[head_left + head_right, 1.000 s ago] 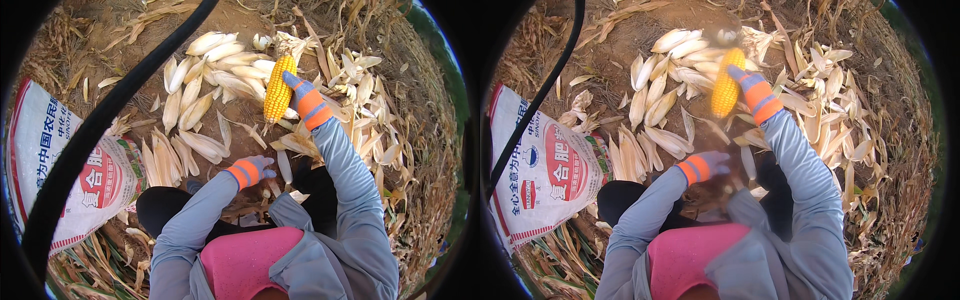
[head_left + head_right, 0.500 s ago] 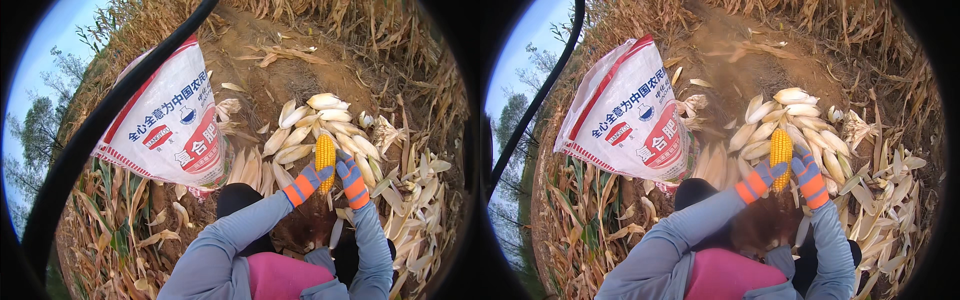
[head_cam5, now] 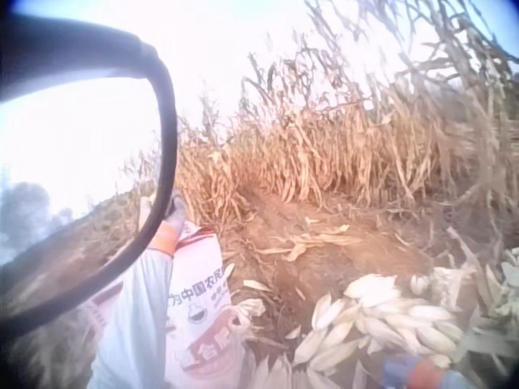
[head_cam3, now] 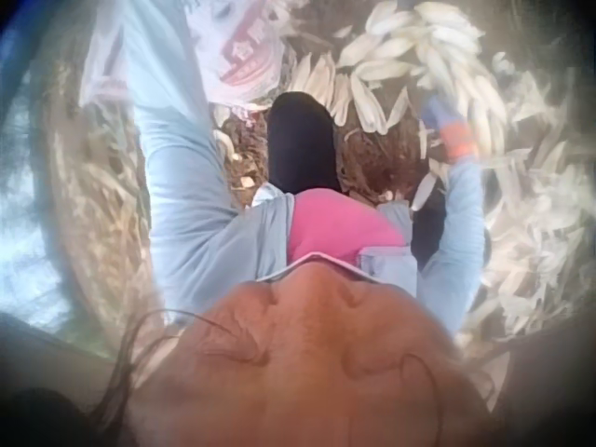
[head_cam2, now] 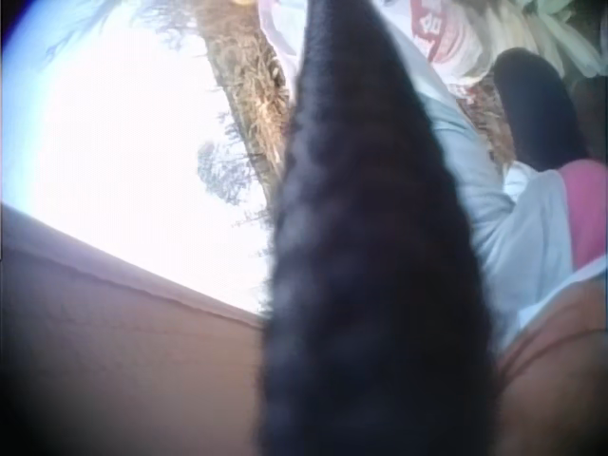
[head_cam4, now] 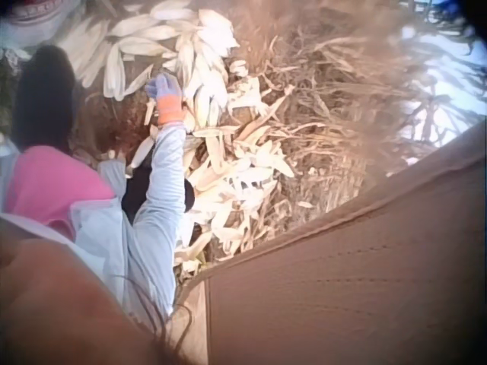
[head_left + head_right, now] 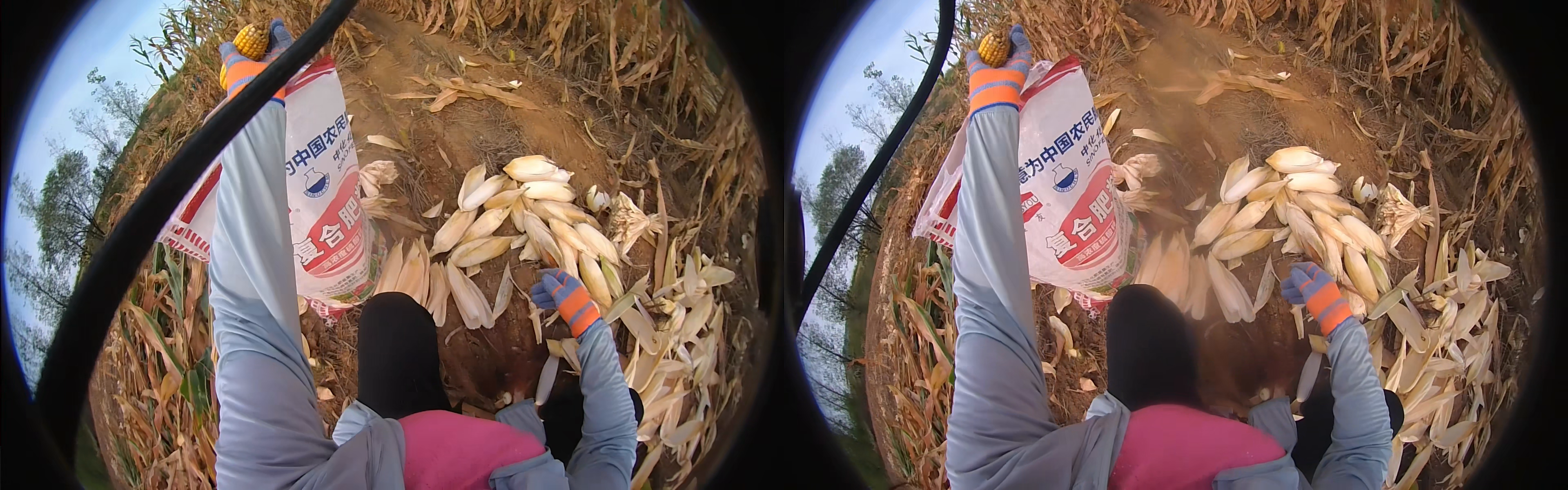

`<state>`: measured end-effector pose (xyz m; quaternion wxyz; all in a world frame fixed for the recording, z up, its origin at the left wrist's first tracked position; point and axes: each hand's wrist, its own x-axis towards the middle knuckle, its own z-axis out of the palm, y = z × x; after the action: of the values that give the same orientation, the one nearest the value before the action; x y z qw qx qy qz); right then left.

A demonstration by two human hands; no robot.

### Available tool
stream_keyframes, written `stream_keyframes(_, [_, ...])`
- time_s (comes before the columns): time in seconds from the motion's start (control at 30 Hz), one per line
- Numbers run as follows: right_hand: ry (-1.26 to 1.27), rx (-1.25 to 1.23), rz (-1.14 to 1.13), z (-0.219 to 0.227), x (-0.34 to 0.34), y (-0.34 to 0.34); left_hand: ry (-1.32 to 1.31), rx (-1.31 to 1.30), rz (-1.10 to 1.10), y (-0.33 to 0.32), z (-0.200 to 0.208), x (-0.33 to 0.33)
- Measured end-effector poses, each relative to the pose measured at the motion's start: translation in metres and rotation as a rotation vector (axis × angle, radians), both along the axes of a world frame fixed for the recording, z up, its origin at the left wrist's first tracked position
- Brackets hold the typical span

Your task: The person shucks corn cobs by hand, peeling back the husks to reveal the kernels. The person places the shucked corn into a nearby sack.

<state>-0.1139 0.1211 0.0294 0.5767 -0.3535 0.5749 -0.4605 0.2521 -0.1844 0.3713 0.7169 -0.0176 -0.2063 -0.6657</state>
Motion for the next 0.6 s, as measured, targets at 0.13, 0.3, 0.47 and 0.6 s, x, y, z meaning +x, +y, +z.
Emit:
stream_keyframes(0.13, [0.084, 0.049, 0.051, 0.008, -0.003, -0.001, -0.093, -0.125, -0.157, -0.021, -0.014, 0.043])
stream_keyframes(0.3, [0.106, 0.044, 0.071, 0.003, -0.004, -0.005, -0.513, -0.383, -0.193, 0.045, -0.055, -0.018])
stream_keyframes(0.47, [0.101, 0.044, 0.007, 0.014, -0.009, -0.008, -0.417, -0.616, -1.107, 0.096, -0.141, -0.139])
stream_keyframes(0.6, [0.187, 0.082, -0.093, 0.003, -0.033, -0.003, -0.744, -0.112, -0.794, 0.096, -0.248, -0.173])
